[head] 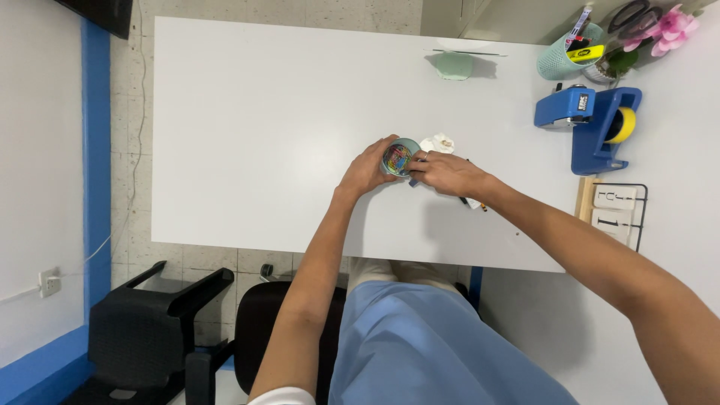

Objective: The person is seen organizing the items on the table into the cup.

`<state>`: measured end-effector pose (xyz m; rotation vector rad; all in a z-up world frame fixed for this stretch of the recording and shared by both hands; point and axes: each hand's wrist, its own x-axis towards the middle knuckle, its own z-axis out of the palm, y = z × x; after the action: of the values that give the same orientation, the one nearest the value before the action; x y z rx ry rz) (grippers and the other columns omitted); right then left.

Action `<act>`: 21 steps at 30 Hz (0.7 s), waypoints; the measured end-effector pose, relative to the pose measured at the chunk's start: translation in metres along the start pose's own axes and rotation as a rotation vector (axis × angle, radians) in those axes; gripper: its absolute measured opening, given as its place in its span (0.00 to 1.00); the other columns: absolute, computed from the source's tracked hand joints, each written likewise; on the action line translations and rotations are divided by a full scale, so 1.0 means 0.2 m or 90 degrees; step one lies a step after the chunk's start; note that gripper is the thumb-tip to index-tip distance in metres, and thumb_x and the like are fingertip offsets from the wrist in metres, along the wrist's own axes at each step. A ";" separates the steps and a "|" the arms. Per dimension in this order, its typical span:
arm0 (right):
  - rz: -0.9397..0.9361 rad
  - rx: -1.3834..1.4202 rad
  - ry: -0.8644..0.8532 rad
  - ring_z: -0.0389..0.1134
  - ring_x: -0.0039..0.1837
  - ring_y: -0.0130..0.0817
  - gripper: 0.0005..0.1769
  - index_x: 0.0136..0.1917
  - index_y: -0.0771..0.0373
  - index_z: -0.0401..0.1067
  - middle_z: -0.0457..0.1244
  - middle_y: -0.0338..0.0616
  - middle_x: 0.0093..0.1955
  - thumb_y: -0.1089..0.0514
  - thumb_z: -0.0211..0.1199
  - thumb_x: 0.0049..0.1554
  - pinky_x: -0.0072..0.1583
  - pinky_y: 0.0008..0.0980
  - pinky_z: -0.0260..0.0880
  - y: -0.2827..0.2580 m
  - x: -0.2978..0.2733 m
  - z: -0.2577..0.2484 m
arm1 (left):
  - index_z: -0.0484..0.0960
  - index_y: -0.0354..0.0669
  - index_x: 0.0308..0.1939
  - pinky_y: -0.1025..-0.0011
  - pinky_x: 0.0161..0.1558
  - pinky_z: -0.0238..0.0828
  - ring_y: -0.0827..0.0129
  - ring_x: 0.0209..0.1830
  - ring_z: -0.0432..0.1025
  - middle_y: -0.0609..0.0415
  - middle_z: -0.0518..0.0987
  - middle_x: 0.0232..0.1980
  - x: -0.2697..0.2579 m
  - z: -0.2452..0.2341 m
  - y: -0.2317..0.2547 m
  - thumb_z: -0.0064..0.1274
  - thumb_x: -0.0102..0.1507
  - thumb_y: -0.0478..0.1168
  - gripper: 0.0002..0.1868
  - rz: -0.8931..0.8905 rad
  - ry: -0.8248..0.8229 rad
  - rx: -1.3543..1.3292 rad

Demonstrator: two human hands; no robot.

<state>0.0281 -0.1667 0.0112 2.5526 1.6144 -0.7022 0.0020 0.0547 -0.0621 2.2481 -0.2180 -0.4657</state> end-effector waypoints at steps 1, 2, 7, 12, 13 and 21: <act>0.002 0.001 0.000 0.59 0.72 0.35 0.19 0.59 0.59 0.77 0.63 0.34 0.69 0.67 0.58 0.56 0.70 0.32 0.66 -0.01 -0.01 -0.01 | 0.63 0.55 0.71 0.58 0.69 0.64 0.56 0.73 0.63 0.55 0.71 0.71 0.00 0.00 -0.01 0.77 0.45 0.44 0.53 0.001 -0.002 0.000; 0.028 0.070 0.018 0.59 0.72 0.35 0.20 0.60 0.56 0.77 0.63 0.33 0.69 0.66 0.58 0.56 0.69 0.33 0.65 -0.03 -0.02 -0.03 | 0.63 0.55 0.72 0.59 0.68 0.66 0.56 0.71 0.65 0.55 0.71 0.71 0.00 0.00 -0.01 0.76 0.45 0.44 0.54 -0.004 -0.005 -0.009; 0.011 0.116 0.111 0.59 0.73 0.35 0.23 0.62 0.57 0.75 0.63 0.34 0.70 0.67 0.60 0.53 0.70 0.33 0.65 -0.02 -0.05 0.07 | 0.61 0.55 0.73 0.61 0.67 0.69 0.56 0.69 0.68 0.55 0.71 0.72 -0.01 -0.03 0.01 0.75 0.47 0.42 0.54 -0.019 -0.028 -0.024; 0.140 0.367 0.230 0.60 0.69 0.43 0.17 0.55 0.58 0.78 0.61 0.44 0.70 0.64 0.67 0.50 0.65 0.42 0.65 -0.10 -0.13 -0.07 | 0.59 0.53 0.74 0.59 0.66 0.69 0.54 0.69 0.68 0.50 0.69 0.72 -0.02 -0.02 0.01 0.74 0.48 0.43 0.54 -0.023 -0.029 -0.019; 0.143 0.368 0.231 0.60 0.69 0.43 0.17 0.55 0.58 0.78 0.61 0.44 0.70 0.64 0.67 0.50 0.65 0.42 0.65 -0.08 -0.16 -0.02 | 0.59 0.53 0.74 0.59 0.66 0.69 0.54 0.69 0.68 0.50 0.69 0.72 -0.02 -0.01 0.01 0.74 0.48 0.43 0.54 -0.021 -0.032 -0.019; 0.557 0.648 0.579 0.70 0.59 0.30 0.10 0.55 0.65 0.75 0.68 0.45 0.58 0.66 0.58 0.60 0.53 0.31 0.74 0.12 -0.43 0.51 | 0.48 0.45 0.77 0.55 0.71 0.62 0.48 0.76 0.57 0.42 0.56 0.78 -0.05 0.01 0.04 0.76 0.48 0.48 0.64 -0.033 -0.001 -0.024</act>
<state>-0.0178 -0.2771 -0.0507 4.1351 -0.2752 -0.2395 -0.0074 0.0504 -0.0540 2.2209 -0.1514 -0.4956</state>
